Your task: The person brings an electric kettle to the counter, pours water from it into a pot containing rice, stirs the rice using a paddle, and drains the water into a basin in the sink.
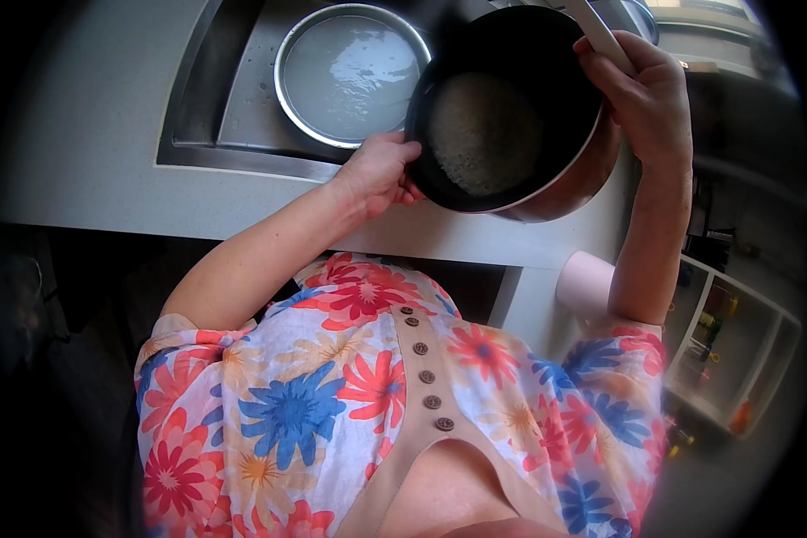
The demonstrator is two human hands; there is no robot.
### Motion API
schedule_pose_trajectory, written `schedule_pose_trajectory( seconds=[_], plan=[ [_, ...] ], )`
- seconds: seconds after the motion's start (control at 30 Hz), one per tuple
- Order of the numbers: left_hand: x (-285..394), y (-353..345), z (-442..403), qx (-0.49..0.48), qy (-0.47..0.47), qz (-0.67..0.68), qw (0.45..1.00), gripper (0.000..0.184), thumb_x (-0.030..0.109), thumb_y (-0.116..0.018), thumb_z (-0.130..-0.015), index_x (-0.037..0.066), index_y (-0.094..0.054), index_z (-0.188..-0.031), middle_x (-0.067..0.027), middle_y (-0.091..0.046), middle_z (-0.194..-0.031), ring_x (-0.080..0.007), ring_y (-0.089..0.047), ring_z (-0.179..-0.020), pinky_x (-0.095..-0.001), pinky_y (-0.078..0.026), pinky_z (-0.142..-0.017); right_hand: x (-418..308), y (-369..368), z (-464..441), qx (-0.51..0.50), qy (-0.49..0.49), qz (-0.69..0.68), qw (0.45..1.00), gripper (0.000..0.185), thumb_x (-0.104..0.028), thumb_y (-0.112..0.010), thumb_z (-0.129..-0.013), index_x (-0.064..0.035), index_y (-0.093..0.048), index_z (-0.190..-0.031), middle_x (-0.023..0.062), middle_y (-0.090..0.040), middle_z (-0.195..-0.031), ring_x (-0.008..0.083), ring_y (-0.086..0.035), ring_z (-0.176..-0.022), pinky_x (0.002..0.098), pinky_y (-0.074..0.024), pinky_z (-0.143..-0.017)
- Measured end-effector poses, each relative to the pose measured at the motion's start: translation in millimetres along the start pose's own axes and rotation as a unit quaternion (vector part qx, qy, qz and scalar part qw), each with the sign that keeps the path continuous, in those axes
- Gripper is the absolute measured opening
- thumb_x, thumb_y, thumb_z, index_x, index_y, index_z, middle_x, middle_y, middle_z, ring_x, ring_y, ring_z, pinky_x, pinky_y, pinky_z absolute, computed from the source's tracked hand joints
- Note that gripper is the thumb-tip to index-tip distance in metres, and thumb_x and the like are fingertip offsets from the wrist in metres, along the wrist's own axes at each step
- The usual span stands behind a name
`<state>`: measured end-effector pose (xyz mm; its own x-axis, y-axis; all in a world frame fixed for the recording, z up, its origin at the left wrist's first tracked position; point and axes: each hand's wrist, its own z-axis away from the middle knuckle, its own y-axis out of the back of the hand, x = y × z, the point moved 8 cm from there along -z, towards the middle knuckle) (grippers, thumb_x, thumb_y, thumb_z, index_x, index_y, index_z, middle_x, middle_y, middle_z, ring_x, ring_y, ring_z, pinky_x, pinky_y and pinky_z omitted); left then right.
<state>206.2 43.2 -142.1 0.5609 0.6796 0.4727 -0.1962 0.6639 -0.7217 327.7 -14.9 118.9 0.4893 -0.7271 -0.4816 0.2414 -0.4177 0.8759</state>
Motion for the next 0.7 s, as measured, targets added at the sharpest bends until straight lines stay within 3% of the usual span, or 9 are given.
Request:
schedule_pose_trajectory(
  seconds=[0.7],
  plan=[
    [-4.3, 3.5, -4.1, 0.014, 0.01, 0.006, 1.0, 0.019, 0.017, -0.039, -0.093, 0.003, -0.051, -0.094, -0.0084, -0.055, -0.065, -0.0164, -0.051, -0.044, -0.0248, -0.039, -0.036, -0.5, -6.7, -9.0, -0.001, 0.014, 0.048, 0.999, 0.016, -0.017, -0.064, -0.081, -0.0072, -0.067, -0.093, -0.0046, -0.054, -0.064, 0.0021, -0.044, -0.053, 0.0171, -0.0328, -0.048]
  ],
)
